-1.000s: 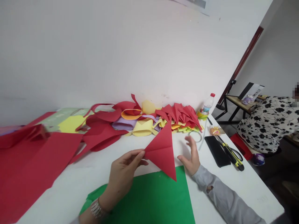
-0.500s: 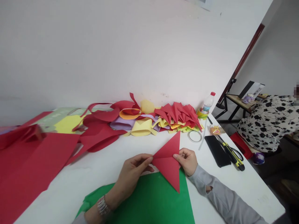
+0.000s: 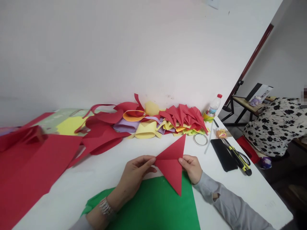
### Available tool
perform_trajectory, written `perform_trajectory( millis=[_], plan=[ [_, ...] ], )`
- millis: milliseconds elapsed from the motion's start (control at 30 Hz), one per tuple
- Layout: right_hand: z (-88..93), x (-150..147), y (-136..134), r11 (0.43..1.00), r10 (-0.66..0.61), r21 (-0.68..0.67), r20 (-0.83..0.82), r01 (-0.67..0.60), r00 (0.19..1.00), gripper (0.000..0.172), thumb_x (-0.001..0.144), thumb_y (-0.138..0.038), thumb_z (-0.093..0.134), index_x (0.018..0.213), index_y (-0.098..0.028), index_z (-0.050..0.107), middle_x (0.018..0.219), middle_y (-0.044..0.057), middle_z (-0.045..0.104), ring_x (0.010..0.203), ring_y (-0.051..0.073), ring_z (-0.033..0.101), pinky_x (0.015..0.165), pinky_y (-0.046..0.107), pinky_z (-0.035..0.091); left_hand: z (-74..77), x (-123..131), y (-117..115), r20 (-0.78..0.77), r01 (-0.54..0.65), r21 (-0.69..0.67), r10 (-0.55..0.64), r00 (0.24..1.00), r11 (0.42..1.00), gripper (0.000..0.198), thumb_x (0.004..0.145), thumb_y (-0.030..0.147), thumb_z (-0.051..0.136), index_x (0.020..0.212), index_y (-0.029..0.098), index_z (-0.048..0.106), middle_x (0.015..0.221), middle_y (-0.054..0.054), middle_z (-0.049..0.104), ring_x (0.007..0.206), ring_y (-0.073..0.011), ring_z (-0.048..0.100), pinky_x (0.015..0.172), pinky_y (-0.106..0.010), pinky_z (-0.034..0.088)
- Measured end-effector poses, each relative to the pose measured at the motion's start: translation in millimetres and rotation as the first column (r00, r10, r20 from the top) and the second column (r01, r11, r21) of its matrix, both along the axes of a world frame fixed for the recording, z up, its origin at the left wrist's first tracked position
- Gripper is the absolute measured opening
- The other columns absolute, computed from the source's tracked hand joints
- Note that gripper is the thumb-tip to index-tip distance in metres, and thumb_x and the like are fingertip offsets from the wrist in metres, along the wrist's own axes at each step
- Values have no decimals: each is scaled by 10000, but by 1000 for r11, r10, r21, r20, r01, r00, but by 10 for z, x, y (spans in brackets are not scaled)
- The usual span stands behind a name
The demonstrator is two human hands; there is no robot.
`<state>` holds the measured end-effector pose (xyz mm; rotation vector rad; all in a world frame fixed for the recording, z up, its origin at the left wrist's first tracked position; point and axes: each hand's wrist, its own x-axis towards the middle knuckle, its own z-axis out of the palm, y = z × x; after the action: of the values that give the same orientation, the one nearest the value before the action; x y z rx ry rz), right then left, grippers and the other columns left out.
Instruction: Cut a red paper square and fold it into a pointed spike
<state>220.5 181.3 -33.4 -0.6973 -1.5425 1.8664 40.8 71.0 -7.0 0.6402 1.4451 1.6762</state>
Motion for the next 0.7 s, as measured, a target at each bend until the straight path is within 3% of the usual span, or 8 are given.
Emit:
perform_trajectory(
  millis=[200, 333, 467, 567, 700],
  plan=[
    [10, -10, 32, 999, -46, 8, 15, 45, 999, 467, 692, -613, 738, 687, -149, 693, 496, -36, 558, 437, 71, 383, 452, 205, 260, -10, -4, -1, -31, -12, 17, 13, 999, 1000, 382, 508, 482, 863, 619, 150, 709, 654, -32, 673, 499, -145, 599, 524, -290, 553],
    [-25, -8, 51, 996, -75, -55, -24, 74, 997, 464, 665, -599, 766, 673, -142, 684, 484, -38, 544, 418, 59, 361, 433, 196, 243, -1, 1, -13, -35, 12, 37, -11, 999, 999, 403, 614, 533, 800, 619, 142, 699, 635, -47, 660, 553, -169, 616, 529, -297, 559],
    [-95, -4, 101, 989, -103, -111, -47, 97, 994, 466, 649, -591, 783, 649, -140, 662, 448, -55, 500, 390, 51, 326, 408, 190, 223, 12, 20, -36, -30, 62, 40, -61, 998, 997, 417, 670, 555, 758, 749, 147, 724, 716, -60, 696, 608, -188, 654, 564, -310, 571],
    [-116, 4, 117, 992, -81, -100, -47, 76, 996, 449, 670, -572, 780, 678, -134, 680, 466, -44, 532, 395, 49, 351, 416, 185, 251, 34, 45, -51, -58, 72, 0, -72, 996, 997, 392, 606, 467, 820, 844, 170, 724, 706, -31, 707, 544, -177, 651, 578, -320, 568],
    [-91, 12, 101, 995, -47, -89, -34, 44, 998, 441, 673, -563, 782, 762, -136, 719, 540, -11, 621, 426, 68, 442, 444, 192, 326, 59, 58, -66, -90, 83, -4, -83, 992, 997, 334, 604, 456, 807, 746, 168, 715, 594, -12, 666, 526, -172, 628, 562, -300, 545]
  ],
)
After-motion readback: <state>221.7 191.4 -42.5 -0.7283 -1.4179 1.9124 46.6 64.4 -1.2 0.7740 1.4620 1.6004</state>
